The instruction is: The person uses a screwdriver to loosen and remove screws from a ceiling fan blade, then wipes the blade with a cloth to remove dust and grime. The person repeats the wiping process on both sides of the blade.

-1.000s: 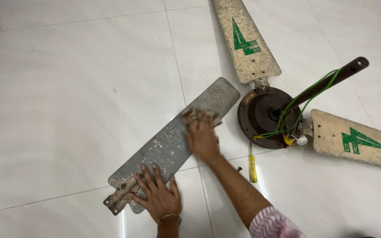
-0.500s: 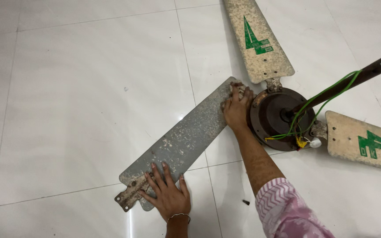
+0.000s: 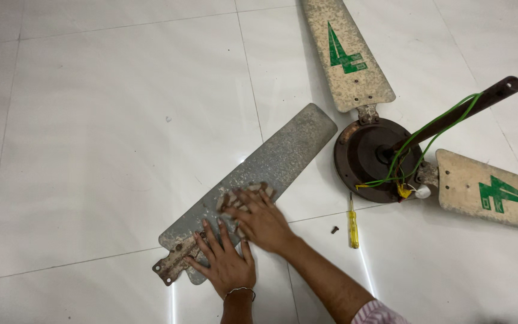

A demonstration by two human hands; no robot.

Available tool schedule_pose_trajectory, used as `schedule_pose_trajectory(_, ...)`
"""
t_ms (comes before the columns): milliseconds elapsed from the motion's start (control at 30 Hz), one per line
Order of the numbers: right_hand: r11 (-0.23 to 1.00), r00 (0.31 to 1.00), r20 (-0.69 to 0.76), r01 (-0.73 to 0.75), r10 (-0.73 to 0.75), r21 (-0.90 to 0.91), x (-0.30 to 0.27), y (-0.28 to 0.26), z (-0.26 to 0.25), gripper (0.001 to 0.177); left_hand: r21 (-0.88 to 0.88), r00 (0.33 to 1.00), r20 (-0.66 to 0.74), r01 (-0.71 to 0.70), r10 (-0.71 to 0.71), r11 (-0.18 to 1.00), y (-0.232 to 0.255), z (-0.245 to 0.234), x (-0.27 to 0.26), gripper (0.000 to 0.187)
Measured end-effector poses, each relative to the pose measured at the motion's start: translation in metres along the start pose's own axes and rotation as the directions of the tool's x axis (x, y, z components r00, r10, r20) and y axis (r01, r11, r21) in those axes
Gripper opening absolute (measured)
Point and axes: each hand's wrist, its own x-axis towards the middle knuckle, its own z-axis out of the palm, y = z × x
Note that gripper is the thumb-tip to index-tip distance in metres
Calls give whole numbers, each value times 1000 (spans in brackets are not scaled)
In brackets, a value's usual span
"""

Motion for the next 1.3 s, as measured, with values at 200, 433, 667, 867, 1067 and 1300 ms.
schedule_pose_trajectory(200,831,836,1,-545,548,111,62,127,-42,51,-154,954,-300,-77,28,985,1,4,-1,69)
schedule_pose_trajectory(433,716,718,-149,-694,680,-76,96,225,-55,69,-164,947,-321,-88,31,983,-1,6,-1,69)
schedule_pose_trajectory(667,874,881,-47,-473,471,-111,49,93,-16,64,-192,945,-327,-98,31,976,-2,9,-4,68)
schedule_pose_trajectory(867,995,984,154,-91,85,29,-2,12,3,66,-152,960,-279,-69,24,986,-2,10,-2,68)
schedule_pose_trajectory(1067,869,910,17,-390,415,-303,36,114,-27,81,-152,952,-302,-94,45,984,-2,10,-2,69)
schedule_pose_trajectory(1300,701,691,-243,-711,681,-55,66,178,-35,75,-161,958,-285,-73,25,984,-1,10,-1,69)
